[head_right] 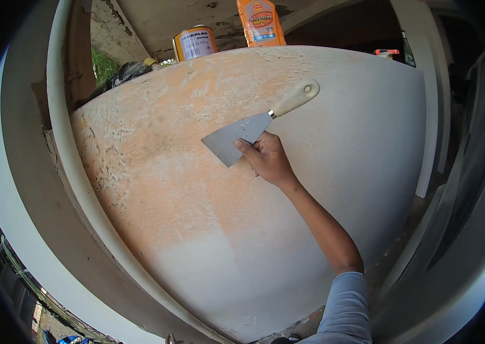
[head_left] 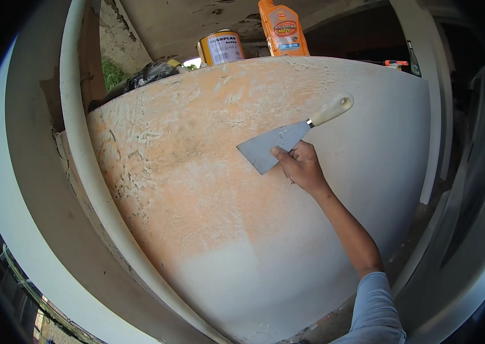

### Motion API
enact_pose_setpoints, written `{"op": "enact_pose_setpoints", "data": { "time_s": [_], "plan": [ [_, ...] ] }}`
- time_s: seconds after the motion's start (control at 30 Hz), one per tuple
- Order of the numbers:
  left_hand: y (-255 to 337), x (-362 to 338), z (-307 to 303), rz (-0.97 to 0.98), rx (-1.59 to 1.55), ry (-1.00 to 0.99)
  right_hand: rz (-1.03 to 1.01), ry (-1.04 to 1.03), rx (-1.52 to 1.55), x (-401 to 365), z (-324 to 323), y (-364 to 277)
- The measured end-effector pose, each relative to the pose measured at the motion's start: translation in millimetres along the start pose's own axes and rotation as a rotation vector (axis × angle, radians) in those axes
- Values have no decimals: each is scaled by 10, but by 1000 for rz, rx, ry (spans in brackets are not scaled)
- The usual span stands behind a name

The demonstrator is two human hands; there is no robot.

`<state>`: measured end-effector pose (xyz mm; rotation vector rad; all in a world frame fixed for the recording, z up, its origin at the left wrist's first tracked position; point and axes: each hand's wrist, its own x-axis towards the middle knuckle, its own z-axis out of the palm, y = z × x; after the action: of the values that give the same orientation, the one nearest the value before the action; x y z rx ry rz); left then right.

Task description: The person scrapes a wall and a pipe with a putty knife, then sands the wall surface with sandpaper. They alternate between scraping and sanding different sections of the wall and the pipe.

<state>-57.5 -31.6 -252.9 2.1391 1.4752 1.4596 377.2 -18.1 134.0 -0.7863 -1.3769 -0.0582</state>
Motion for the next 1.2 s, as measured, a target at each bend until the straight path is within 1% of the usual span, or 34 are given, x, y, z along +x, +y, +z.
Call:
{"op": "enact_pose_setpoints", "data": {
  "time_s": [0.07,0.1,0.13,0.17,0.23,0.3,0.33,0.37,0.43,0.5,0.53,0.57,0.63,0.67,0.7,0.8,0.9,0.93,1.03,1.13,1.2],
  "plan": [
    [55,-35,-9,34,18,44,146,58,132,-44,34,4],
    [102,67,-75,95,23,75,198,91,202,-8,58,-2],
    [153,176,-93,150,14,118,83,34,92,-52,15,-8],
    [214,187,-167,186,14,142,123,44,94,-33,5,24],
    [335,346,-317,120,34,211,215,69,95,-25,16,155],
    [210,493,-358,203,-2,279,91,74,-70,0,-41,302],
    [298,601,-398,262,-31,329,44,74,-152,-56,-57,342],
    [431,766,-461,320,-58,375,100,66,-113,-112,-54,280],
    [667,1079,-547,488,-132,394,181,54,-35,-76,9,10],
    [893,1404,-636,594,-109,349,147,-16,-131,-139,135,-213],
    [1043,1579,-698,599,-93,335,130,-52,-182,-183,218,-319],
    [1181,1753,-754,604,-79,315,133,-85,-169,-201,343,-424],
    [1308,2096,-731,567,-97,377,148,-143,-151,-240,624,-628],
    [1365,2248,-713,500,-134,389,147,-212,-182,-237,725,-712],
    [1405,2382,-698,435,-173,401,163,-237,-168,-230,855,-799],
    [1412,2665,-687,376,-107,387,223,-297,-167,-208,1252,-1093],
    [1327,2807,-594,400,-127,336,160,-312,-227,-143,1578,-1304],
    [1302,2823,-539,444,-117,326,103,-300,-259,-115,1669,-1340],
    [1246,2853,-400,477,-122,291,-74,-255,-366,57,1961,-1484],
    [1239,2861,-420,519,-189,301,-193,-229,-467,317,2263,-1722],
    [1235,2873,-405,535,-255,290,-277,-197,-477,580,2491,-1861]
  ]
}}
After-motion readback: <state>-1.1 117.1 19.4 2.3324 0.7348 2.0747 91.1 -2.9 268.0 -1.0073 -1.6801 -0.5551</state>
